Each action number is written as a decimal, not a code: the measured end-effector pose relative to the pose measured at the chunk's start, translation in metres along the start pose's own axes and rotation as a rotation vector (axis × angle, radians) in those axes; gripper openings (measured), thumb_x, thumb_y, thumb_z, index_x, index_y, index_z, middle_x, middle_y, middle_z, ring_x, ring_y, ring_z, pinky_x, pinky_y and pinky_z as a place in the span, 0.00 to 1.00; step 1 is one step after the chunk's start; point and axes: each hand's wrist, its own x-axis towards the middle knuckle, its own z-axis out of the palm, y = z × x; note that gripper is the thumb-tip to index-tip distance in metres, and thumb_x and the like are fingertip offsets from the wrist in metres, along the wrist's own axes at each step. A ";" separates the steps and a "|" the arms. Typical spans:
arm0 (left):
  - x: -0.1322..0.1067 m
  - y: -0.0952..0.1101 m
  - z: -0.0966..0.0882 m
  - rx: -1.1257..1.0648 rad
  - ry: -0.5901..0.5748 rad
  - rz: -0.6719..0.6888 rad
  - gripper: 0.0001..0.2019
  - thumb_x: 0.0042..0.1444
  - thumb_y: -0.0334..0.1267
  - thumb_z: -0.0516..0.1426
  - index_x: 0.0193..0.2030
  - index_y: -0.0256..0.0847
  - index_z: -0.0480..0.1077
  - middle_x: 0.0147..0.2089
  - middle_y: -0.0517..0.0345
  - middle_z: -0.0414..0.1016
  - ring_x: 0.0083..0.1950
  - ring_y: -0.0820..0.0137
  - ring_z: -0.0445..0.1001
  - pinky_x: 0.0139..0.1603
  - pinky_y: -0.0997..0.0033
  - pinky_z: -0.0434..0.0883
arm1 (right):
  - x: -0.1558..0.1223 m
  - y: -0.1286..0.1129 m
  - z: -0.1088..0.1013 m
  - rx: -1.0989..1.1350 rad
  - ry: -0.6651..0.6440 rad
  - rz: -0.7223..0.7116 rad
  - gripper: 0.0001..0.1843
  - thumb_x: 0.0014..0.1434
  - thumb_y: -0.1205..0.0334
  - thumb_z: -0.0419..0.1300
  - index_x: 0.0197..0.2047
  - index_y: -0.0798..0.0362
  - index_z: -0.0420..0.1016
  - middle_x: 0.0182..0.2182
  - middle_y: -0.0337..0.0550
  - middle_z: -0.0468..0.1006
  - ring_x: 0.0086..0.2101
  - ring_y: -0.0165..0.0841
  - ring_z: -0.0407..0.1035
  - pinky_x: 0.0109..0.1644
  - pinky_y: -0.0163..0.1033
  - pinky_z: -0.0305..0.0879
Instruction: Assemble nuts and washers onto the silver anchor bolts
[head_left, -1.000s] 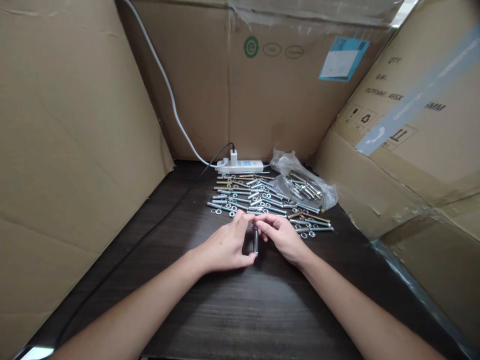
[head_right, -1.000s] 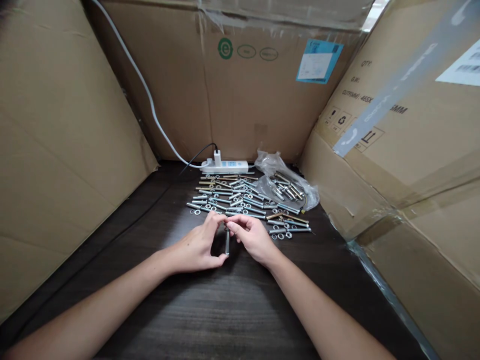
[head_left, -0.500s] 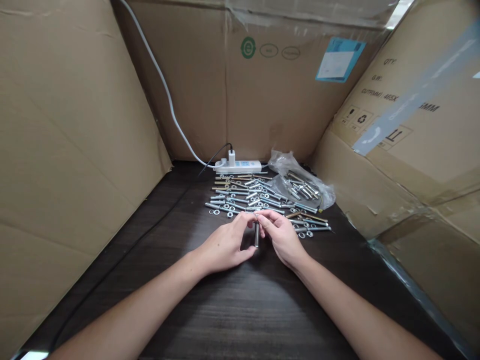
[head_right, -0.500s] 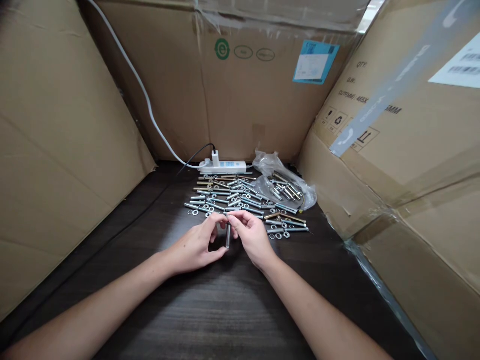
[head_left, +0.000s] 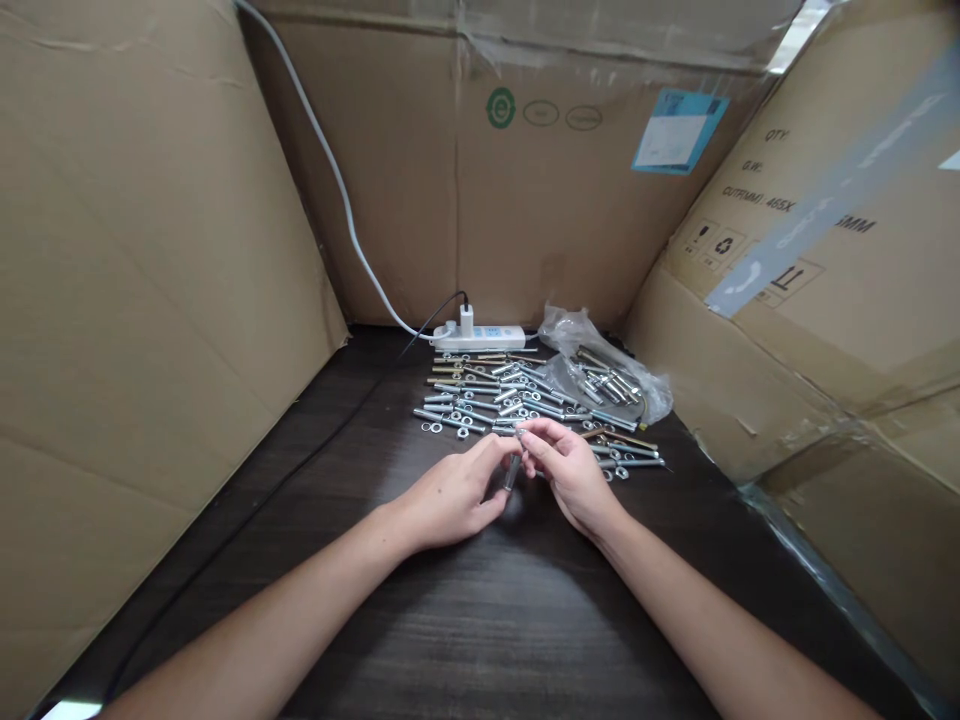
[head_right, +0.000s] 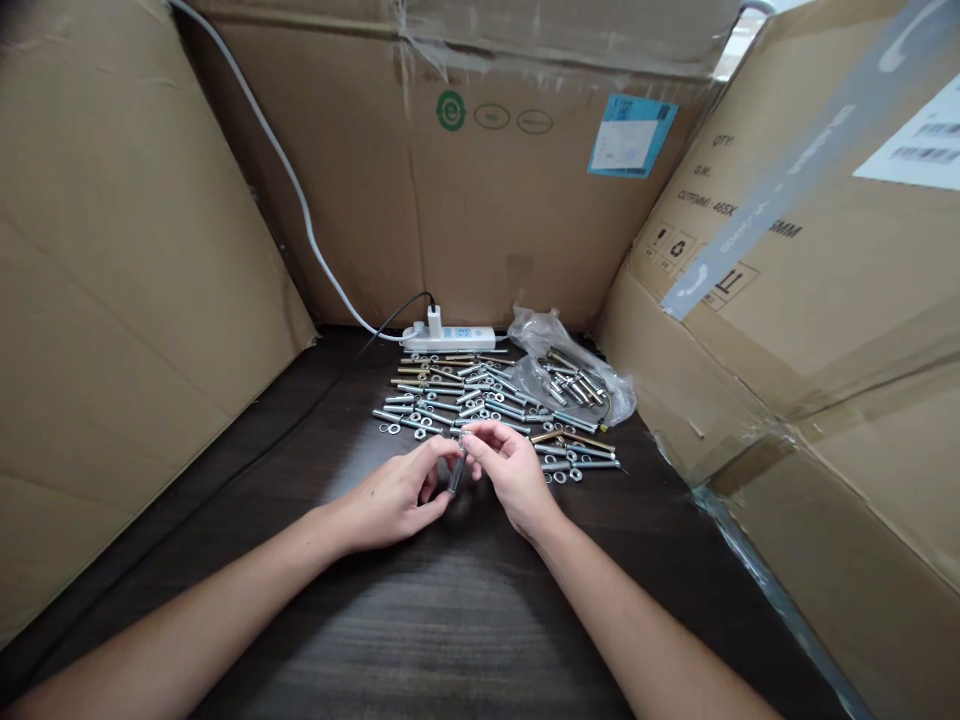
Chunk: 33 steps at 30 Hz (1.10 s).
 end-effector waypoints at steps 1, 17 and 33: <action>0.000 0.001 -0.001 -0.011 -0.015 0.002 0.20 0.55 0.28 0.50 0.54 0.46 0.56 0.45 0.58 0.66 0.35 0.73 0.67 0.38 0.72 0.67 | 0.000 0.000 -0.001 0.003 0.005 -0.009 0.12 0.51 0.57 0.65 0.39 0.53 0.74 0.28 0.36 0.72 0.24 0.24 0.61 0.28 0.32 0.60; 0.006 -0.009 0.003 -0.379 0.129 -0.155 0.07 0.61 0.40 0.49 0.44 0.41 0.57 0.38 0.59 0.62 0.39 0.71 0.63 0.43 0.69 0.65 | -0.010 -0.006 0.006 -0.217 -0.075 -0.200 0.12 0.54 0.59 0.63 0.42 0.52 0.74 0.39 0.44 0.76 0.38 0.33 0.71 0.44 0.40 0.69; 0.011 -0.011 -0.001 -0.636 0.121 -0.234 0.13 0.61 0.43 0.50 0.41 0.37 0.70 0.44 0.54 0.71 0.38 0.71 0.67 0.36 0.74 0.65 | -0.012 -0.016 0.001 -0.774 -0.096 -0.643 0.11 0.59 0.66 0.57 0.46 0.50 0.73 0.32 0.43 0.72 0.32 0.32 0.66 0.39 0.40 0.66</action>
